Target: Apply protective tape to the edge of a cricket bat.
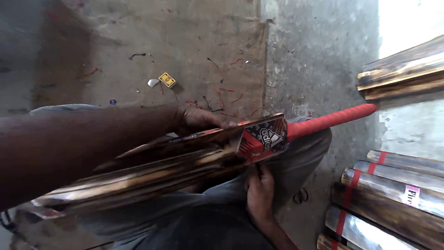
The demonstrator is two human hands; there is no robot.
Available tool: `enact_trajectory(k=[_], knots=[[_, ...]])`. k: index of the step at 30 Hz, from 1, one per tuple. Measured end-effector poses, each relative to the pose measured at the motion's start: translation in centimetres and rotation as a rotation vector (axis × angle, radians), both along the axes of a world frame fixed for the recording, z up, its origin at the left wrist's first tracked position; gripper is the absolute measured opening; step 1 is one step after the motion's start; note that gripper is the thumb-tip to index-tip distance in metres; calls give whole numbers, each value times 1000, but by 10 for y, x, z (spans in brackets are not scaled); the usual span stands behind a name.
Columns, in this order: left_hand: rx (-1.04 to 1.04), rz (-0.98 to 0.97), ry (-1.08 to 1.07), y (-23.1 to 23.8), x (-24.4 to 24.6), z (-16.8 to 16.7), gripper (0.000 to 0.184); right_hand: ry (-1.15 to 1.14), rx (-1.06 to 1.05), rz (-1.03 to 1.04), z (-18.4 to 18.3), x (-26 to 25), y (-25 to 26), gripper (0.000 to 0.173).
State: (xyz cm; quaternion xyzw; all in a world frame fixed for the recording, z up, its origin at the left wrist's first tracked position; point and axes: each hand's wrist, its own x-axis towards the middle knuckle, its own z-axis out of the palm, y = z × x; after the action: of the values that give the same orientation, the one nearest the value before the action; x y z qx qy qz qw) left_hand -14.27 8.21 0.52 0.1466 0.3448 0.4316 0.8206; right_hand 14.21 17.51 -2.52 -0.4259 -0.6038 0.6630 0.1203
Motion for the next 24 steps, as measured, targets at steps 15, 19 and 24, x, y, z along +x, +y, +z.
enact_trajectory(k=[15,19,24], knots=[[-220,-98,551,32,35,38,46,197,-117,-59,82,3,24,11],[-59,-148,1028,39,29,27,41,155,-94,-85,75,-11,26,18],[188,234,1650,11,54,100,33,142,-97,-83,76,-29,29,20]])
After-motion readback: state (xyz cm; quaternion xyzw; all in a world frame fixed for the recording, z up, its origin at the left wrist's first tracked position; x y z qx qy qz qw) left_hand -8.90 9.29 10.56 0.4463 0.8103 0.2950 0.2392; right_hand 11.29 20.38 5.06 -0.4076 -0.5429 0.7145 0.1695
